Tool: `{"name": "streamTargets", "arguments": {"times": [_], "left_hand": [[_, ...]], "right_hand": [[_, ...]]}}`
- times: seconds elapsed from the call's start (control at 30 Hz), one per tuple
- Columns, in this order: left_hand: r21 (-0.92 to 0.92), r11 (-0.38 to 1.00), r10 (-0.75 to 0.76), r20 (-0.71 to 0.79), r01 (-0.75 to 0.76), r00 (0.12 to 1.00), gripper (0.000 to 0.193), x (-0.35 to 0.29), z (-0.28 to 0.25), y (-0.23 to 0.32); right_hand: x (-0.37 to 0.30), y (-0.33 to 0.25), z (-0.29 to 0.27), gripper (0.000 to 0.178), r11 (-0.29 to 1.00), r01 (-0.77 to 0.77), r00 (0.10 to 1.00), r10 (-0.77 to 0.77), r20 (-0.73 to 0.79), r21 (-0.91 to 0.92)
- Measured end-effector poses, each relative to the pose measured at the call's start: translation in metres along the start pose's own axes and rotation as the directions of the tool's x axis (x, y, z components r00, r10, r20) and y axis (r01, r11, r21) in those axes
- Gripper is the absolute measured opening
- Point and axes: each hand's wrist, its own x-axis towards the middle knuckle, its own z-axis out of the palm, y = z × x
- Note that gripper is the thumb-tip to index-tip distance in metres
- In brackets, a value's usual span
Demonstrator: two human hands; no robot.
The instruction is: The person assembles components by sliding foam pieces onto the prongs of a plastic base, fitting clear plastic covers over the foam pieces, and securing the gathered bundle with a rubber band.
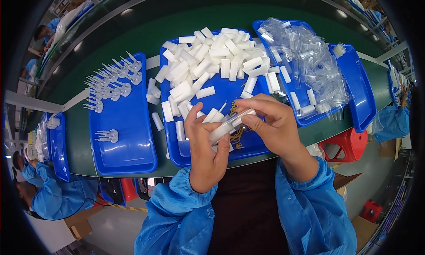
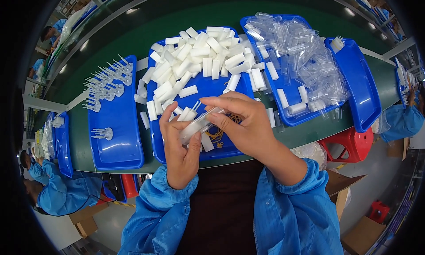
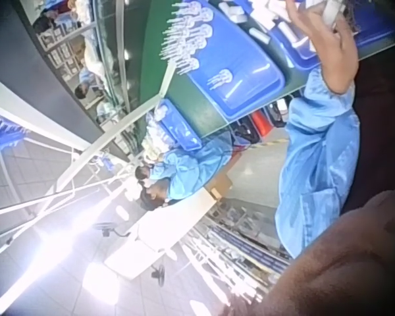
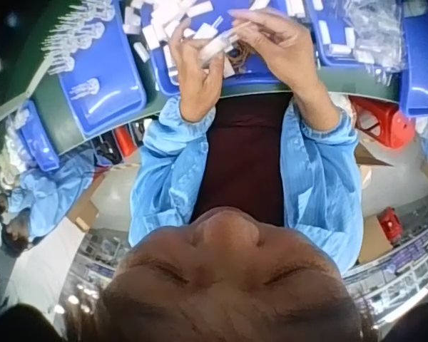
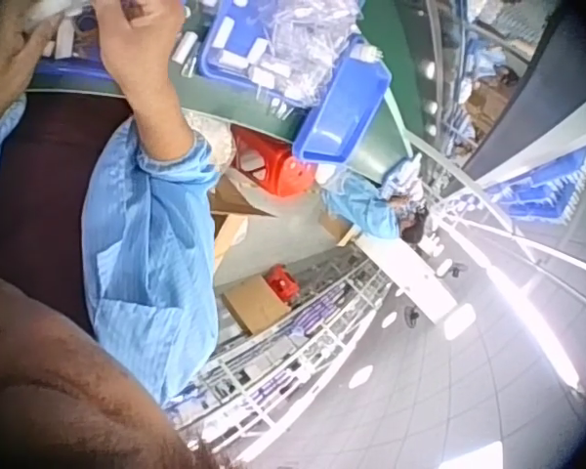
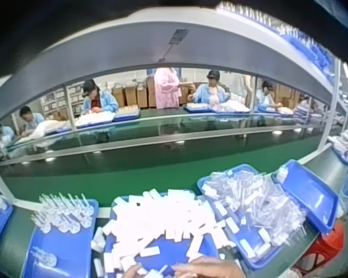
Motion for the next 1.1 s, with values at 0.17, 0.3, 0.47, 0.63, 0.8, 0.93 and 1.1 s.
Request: {"name": "streamTargets", "arguments": {"times": [0.17, 0.3, 0.47, 0.63, 0.8, 0.93, 1.1], "left_hand": [[-0.083, 0.996, -0.03, -0.01, 0.029, 1.0, 0.031, -0.003, 0.006, 0.0], [-0.145, 0.987, 0.059, -0.072, -0.069, 0.996, 0.054, -0.005, 0.008, -0.001], [-0.182, 0.967, 0.162, -0.109, -0.18, 0.981, 0.068, -0.007, 0.013, -0.006], [-0.177, 0.956, 0.211, -0.134, -0.233, 0.968, 0.067, -0.01, 0.014, -0.009], [-0.782, 0.555, 0.174, -0.224, -0.284, 0.959, 0.056, -0.011, 0.018, -0.01], [-0.692, 0.72, 0.08, 0.012, -0.05, 0.997, 0.037, -0.005, 0.0, -0.001], [-0.615, 0.785, 0.037, 0.164, 0.073, 0.986, 0.026, -0.005, 0.009, -0.003]], "right_hand": [[-0.001, 0.0, 0.009, 0.014, 0.988, -0.006, 0.992, 0.024, -0.121, 0.153], [-0.003, 0.005, 0.009, 0.014, 0.998, 0.013, 0.999, -0.015, -0.05, -0.054], [-0.007, 0.015, 0.014, 0.02, 0.997, 0.064, 0.998, -0.065, -0.023, -0.049], [-0.009, 0.015, 0.014, 0.019, 0.989, 0.135, 0.991, -0.135, -0.008, -0.057], [-0.015, -0.012, 0.006, 0.018, 0.948, 0.243, 0.97, -0.238, 0.051, -0.205], [-0.015, -0.025, -0.002, 0.022, 0.836, 0.417, 0.909, -0.389, 0.151, -0.355], [-0.023, -0.017, -0.002, 0.012, 0.82, 0.388, 0.921, -0.325, 0.215, -0.42]]}}
